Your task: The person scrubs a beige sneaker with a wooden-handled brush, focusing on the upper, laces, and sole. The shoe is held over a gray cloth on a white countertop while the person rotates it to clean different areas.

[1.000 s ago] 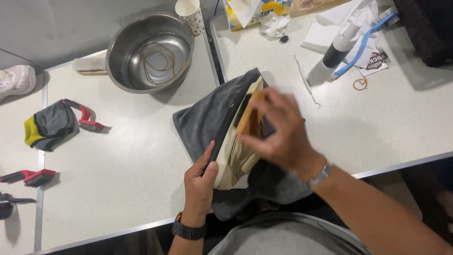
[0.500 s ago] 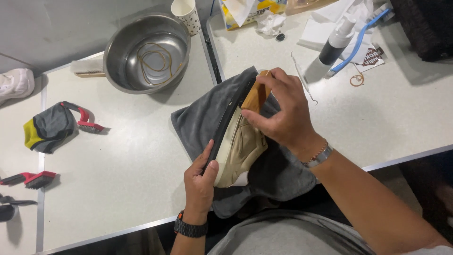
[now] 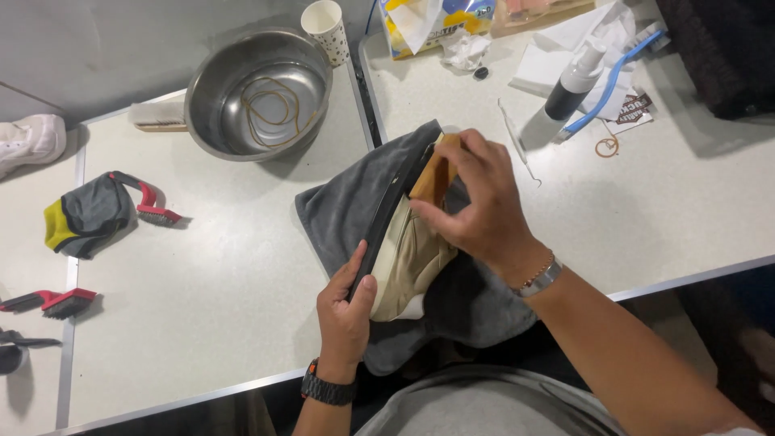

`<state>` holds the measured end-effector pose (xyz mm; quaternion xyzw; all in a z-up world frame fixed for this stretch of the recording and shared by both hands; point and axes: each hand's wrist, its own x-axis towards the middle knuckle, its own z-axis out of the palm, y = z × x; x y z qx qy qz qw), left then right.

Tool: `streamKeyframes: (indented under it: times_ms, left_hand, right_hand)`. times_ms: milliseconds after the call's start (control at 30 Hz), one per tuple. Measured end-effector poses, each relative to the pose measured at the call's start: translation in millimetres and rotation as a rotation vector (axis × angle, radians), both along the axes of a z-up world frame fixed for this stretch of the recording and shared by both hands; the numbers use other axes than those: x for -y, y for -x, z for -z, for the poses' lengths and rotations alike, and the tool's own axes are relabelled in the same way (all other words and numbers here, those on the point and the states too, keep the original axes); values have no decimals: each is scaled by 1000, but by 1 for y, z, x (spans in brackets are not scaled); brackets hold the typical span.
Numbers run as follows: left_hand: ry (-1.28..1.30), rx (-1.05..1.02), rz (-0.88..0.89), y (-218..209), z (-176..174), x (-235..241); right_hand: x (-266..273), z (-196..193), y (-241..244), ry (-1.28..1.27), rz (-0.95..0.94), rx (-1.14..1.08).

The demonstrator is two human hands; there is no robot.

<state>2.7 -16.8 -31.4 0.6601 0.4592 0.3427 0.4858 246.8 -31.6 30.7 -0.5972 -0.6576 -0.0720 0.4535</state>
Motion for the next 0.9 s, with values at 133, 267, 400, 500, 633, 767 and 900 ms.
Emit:
streamKeyframes:
  times_ms: [133, 267, 400, 500, 633, 767, 900]
  left_hand:
    - [-22, 21, -2, 0, 0, 1]
    - [-96, 54, 25, 3, 8, 2]
    - [-144, 71, 60, 3, 9, 0]
    - [-39, 24, 27, -2, -7, 3]
    - [-60, 26, 2, -2, -1, 3]
    - [-118, 32, 19, 2, 4, 3]
    - [-128, 14, 15, 3, 7, 3]
  right_hand:
    - [13, -1, 26, -3, -20, 30]
    - [53, -14, 71, 111, -381, 27]
    - [46, -1, 56, 46, -349, 63]
    - [11, 12, 18, 23, -43, 62]
    - [13, 9, 14, -35, 19, 23]
    - [47, 2, 62, 68, -268, 13]
    - [63, -1, 71, 99, -453, -40]
